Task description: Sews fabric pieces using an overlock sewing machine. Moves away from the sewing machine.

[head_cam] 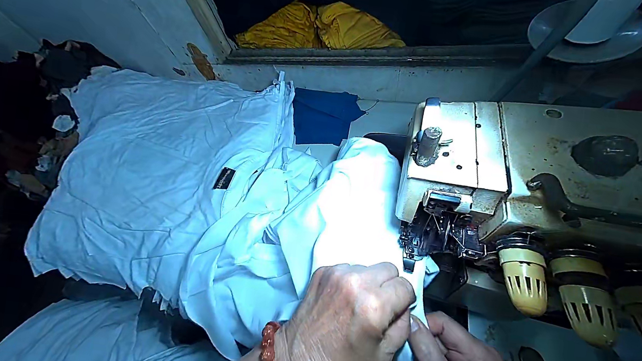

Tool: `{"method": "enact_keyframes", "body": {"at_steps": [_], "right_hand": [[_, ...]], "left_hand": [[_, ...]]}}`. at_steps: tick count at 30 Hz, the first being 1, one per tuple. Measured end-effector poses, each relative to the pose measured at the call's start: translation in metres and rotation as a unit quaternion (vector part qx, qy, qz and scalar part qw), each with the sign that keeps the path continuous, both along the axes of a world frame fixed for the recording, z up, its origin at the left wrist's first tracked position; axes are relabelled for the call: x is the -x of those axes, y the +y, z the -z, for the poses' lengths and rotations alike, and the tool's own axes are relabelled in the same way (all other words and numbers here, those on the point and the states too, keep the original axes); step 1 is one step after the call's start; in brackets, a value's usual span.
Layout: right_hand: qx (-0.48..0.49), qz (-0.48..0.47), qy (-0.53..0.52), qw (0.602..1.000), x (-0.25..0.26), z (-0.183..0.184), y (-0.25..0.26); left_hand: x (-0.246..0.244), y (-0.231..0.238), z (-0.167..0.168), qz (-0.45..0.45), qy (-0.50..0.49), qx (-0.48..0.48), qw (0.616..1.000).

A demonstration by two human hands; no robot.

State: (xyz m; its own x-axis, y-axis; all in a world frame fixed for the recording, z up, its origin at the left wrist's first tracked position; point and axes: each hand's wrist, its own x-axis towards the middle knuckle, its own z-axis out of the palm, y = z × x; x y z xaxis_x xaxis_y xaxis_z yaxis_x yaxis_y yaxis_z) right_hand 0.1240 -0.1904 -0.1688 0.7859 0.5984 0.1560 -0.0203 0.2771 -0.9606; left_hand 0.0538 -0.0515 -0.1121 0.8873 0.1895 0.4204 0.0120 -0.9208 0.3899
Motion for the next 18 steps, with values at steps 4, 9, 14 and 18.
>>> {"method": "enact_keyframes", "body": {"at_steps": [4, 9, 14, 18], "right_hand": [[-0.023, -0.046, 0.06, 0.997, -0.002, -0.001, -0.008], [-0.042, -0.073, 0.078, 0.993, 0.0, 0.002, -0.016], [-0.056, -0.086, 0.107, 0.989, 0.008, 0.004, -0.018], [-0.064, -0.086, 0.121, 0.987, 0.011, 0.003, -0.019]], "left_hand": [[0.003, 0.02, -0.002, -0.006, 0.007, 0.094, 0.996], [0.015, 0.025, -0.008, 0.016, 0.017, 0.06, 0.998], [0.03, 0.012, -0.005, 0.06, -0.008, 0.037, 0.997], [0.029, 0.004, -0.002, 0.065, -0.018, -0.026, 0.997]]}}
